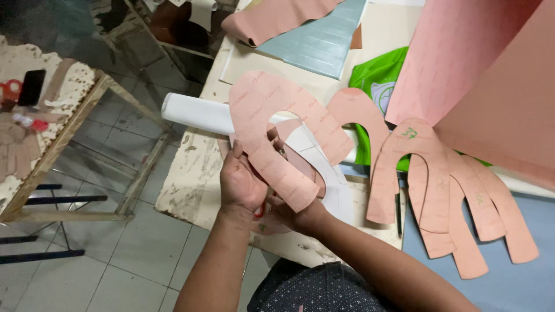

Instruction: The person uses scissors to trim a U-shaped pink material piece, then places it on a larger sheet and traces its outline with a pencil. The person handles multiple pink material pieces and a pencil on a cluttered worktable.

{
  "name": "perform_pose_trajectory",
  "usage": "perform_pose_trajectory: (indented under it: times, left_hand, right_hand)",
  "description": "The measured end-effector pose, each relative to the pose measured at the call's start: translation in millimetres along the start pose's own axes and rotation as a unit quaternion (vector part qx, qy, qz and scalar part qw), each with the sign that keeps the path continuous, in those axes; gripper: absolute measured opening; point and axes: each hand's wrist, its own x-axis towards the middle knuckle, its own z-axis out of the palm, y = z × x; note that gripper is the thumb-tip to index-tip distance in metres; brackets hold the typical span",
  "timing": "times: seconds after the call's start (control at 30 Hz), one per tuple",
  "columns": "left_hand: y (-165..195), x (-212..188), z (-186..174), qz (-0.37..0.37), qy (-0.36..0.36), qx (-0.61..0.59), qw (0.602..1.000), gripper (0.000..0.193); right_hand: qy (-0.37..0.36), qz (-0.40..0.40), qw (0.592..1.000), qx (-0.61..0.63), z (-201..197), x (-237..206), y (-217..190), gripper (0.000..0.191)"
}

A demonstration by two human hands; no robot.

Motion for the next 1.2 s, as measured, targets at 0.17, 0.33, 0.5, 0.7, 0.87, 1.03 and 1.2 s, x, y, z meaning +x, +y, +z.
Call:
perform_pose_trajectory:
  times: [0.17,0.33,0.5,0.7,0.87,1.03,1.2]
  left_hand:
    - [14,-8,8,0.013,0.008,-0.01,1.0,0.055]
    - [24,-13,2,0.056,-0.037,-0.033,0.997,0.058]
    - [28,-17,-4,0.034,-0.084,-0.022,0.996,0.049]
    - [20,-18,1,0.09,0.017,0.21,0.973,0.013]
    - [16,-5,3,0.091,-0.01,0.233,0.968,0.02]
    - [-17,24,10,0.042,0.019,0.244,0.969,0.005]
    - [-59,49,13,-0.017,0.039,0.254,0.966,0.009]
  right_hand:
    - [0.119,0.015,0.989,-0.085,3,16,-21,0.038]
    - [-0.013,0.158,0.981,0.113,6,9,-21,0.028]
    - [0.007,0.18,0.977,0.113,5,14,-23,0.041]
    - [-0.039,0.112,0.993,-0.025,-12,7,-12,0.043]
    - [-0.051,0.315,0.771,0.551,-32,-33,18,0.032]
    - [-0.051,0.353,0.726,0.588,-41,-83,52,0.032]
    - [0.03,0.381,0.771,0.509,-46,-142,68,0.033]
